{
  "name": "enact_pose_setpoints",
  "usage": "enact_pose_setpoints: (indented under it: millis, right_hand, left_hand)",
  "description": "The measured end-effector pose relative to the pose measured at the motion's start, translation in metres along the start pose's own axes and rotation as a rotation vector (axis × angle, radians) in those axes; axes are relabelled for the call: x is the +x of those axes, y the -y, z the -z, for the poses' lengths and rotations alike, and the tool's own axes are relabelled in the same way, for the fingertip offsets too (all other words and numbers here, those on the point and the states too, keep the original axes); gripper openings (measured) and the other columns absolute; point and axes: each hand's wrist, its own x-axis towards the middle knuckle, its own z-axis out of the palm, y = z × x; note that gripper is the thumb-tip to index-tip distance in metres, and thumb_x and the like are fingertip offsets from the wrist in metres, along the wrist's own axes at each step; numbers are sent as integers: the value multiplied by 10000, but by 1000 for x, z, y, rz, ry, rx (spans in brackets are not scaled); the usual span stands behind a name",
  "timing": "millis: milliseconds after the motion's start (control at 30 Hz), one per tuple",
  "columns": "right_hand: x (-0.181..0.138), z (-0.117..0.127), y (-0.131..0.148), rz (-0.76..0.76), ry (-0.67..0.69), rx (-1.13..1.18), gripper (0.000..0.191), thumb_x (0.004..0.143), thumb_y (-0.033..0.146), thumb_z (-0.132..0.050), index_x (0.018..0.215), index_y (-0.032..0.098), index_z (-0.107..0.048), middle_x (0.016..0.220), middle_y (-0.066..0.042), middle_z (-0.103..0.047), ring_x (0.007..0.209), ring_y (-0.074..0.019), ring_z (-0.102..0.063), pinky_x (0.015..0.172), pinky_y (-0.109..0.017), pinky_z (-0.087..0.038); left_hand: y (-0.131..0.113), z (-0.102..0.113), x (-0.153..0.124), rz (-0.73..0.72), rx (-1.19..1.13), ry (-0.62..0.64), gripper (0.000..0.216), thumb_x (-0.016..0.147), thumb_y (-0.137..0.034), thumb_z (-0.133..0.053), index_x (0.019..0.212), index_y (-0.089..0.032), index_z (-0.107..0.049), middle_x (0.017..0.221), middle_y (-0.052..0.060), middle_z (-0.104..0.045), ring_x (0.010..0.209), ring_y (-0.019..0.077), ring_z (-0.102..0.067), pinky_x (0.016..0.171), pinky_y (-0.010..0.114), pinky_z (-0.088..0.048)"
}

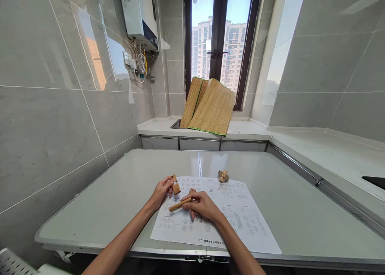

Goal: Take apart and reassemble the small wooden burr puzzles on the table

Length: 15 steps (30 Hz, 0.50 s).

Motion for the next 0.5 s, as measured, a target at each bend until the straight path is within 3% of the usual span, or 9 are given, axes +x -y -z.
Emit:
enact_pose_setpoints:
  millis: [167,300,500]
  right_hand:
    - [7,8,-6,59,-229,-60,529,863,697,-651,1070,210,-653,628,35,-615,423,-119,-514,448,-251,-370]
    - [10,14,-15,60,-396,-173,551,922,762,-470,918,229,-606,533,53,-503,438,-143,-447,466,-266,-340]
    - [7,16,-18,40,-510,-437,556,973,704,-407,795,240,-658,624,-1,-598,588,-199,-520,576,-293,-362]
  left_hand:
    - [6,-5,-1,-26,124,-10,486,832,-642,-685,940,-170,-647,553,-66,-494,472,106,-413,509,235,-328]
    - [5,-11,-6,-73,245,-1,421,839,-572,-706,980,-176,-722,567,-38,-573,537,148,-499,593,260,-377]
    - [4,-13,-9,-124,390,-1,348,866,-485,-674,1046,-205,-774,618,-15,-634,588,178,-514,638,274,-380]
